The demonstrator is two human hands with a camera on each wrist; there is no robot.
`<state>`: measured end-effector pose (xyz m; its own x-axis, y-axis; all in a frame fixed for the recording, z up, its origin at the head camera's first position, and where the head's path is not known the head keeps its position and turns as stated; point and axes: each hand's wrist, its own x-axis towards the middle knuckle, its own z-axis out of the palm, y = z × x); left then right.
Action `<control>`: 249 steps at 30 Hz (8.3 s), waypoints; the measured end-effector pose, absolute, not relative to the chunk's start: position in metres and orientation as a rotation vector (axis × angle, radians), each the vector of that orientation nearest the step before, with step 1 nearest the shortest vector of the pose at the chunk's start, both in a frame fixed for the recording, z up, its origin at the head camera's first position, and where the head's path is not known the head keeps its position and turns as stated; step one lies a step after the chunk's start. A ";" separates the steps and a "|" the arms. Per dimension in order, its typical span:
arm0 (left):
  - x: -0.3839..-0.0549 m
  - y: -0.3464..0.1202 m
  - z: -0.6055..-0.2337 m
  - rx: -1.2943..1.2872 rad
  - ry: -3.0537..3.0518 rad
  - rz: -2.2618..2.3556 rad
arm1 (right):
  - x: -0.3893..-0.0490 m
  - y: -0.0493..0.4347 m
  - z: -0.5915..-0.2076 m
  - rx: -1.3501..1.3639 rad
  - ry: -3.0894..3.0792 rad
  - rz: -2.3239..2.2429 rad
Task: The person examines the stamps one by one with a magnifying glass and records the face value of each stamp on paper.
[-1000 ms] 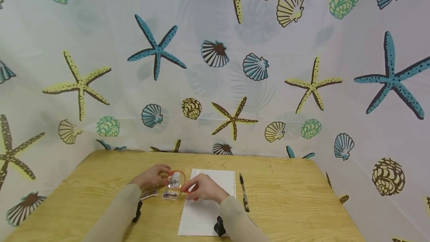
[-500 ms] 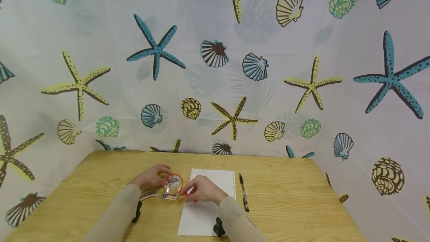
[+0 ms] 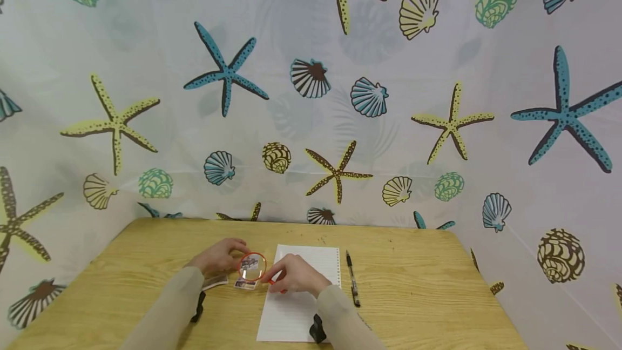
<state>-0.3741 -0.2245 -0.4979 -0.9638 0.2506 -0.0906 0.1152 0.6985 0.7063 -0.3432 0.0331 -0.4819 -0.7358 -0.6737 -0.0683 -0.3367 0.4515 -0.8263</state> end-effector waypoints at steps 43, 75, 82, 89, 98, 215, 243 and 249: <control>-0.367 -0.221 -0.493 0.299 2.727 1.071 | -0.342 0.054 -0.481 -0.850 2.274 -1.282; -0.362 -0.171 -0.483 0.360 2.753 1.343 | -0.348 0.114 -0.488 -0.729 2.362 -1.357; -0.359 -0.154 -0.477 0.460 2.661 1.375 | -0.348 0.136 -0.488 -0.738 2.365 -1.360; -0.357 -0.145 -0.472 0.604 2.602 1.278 | -0.350 0.160 -0.482 -0.673 2.347 -1.405; -0.364 -0.139 -0.478 0.727 2.572 1.189 | -0.349 0.178 -0.477 -0.598 2.414 -1.384; -0.371 -0.140 -0.495 0.577 2.337 1.152 | -0.356 0.232 -0.486 -0.426 2.323 -1.391; -0.372 -0.141 -0.496 0.602 2.391 1.110 | -0.367 0.197 -0.495 -0.434 2.571 -1.128; -0.370 -0.142 -0.495 0.591 2.383 1.122 | -0.366 0.196 -0.494 -0.491 2.601 -1.077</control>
